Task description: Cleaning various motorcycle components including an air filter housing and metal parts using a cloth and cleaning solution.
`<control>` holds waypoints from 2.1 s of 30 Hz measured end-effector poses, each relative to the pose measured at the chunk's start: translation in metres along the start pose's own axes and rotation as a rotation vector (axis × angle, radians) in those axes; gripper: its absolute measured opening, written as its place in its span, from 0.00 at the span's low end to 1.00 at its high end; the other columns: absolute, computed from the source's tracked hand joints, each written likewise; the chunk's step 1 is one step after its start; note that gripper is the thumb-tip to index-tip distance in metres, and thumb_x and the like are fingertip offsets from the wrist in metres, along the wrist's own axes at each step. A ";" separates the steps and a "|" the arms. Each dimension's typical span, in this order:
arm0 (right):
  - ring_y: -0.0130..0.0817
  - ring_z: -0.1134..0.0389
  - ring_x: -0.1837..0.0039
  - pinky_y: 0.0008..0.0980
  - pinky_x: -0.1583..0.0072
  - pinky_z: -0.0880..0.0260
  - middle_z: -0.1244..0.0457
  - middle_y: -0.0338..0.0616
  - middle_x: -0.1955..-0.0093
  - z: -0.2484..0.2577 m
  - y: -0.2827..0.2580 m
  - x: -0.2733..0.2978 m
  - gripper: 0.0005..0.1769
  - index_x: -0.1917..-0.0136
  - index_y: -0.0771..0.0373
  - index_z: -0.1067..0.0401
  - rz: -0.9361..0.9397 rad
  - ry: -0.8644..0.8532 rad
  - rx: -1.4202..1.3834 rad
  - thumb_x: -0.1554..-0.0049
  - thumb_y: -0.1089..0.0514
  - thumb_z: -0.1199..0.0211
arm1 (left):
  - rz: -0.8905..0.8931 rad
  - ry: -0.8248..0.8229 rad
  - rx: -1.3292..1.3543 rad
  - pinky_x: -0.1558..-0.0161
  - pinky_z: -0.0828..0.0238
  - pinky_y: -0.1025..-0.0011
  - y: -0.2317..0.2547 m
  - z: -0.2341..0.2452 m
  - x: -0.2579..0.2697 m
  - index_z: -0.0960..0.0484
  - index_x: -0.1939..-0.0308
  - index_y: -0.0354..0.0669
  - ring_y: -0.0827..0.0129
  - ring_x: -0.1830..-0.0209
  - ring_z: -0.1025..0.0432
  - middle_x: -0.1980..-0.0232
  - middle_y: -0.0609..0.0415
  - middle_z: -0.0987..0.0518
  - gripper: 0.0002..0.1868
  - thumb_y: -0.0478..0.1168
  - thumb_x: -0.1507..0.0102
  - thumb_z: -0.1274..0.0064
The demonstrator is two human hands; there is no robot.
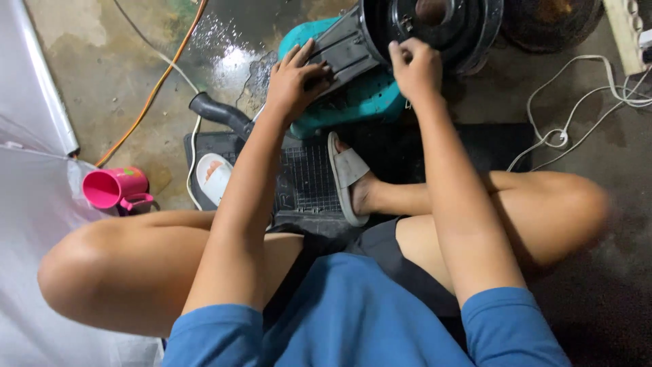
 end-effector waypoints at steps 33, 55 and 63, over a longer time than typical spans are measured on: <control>0.60 0.26 0.53 0.55 0.49 0.26 0.28 0.59 0.59 -0.015 0.000 -0.004 0.25 0.50 0.66 0.19 -0.346 -0.196 0.142 0.39 0.42 0.42 | 0.074 0.059 -0.178 0.31 0.64 0.20 0.021 -0.042 -0.017 0.17 0.46 0.87 0.51 0.18 0.51 0.21 0.67 0.37 0.14 0.63 0.37 0.45; 0.58 0.25 0.52 0.54 0.47 0.26 0.28 0.58 0.59 -0.019 0.005 -0.004 0.24 0.51 0.65 0.18 -0.336 -0.155 0.156 0.39 0.42 0.41 | 0.053 -0.029 -0.203 0.33 0.60 0.20 -0.007 -0.007 0.018 0.19 0.45 0.89 0.50 0.18 0.50 0.20 0.67 0.38 0.15 0.63 0.36 0.46; 0.57 0.25 0.51 0.55 0.49 0.25 0.28 0.53 0.58 -0.028 0.015 -0.004 0.26 0.51 0.56 0.18 -0.375 -0.267 0.289 0.38 0.35 0.45 | 0.036 0.044 -0.219 0.33 0.56 0.22 0.017 -0.012 -0.001 0.17 0.44 0.85 0.46 0.19 0.50 0.20 0.64 0.38 0.17 0.58 0.38 0.41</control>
Point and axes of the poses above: each hand's wrist, its own x-axis away from the middle knuckle, its own z-axis out of the back of the hand, y = z × x, the point moved 2 cm from there along -x, towards the middle knuckle
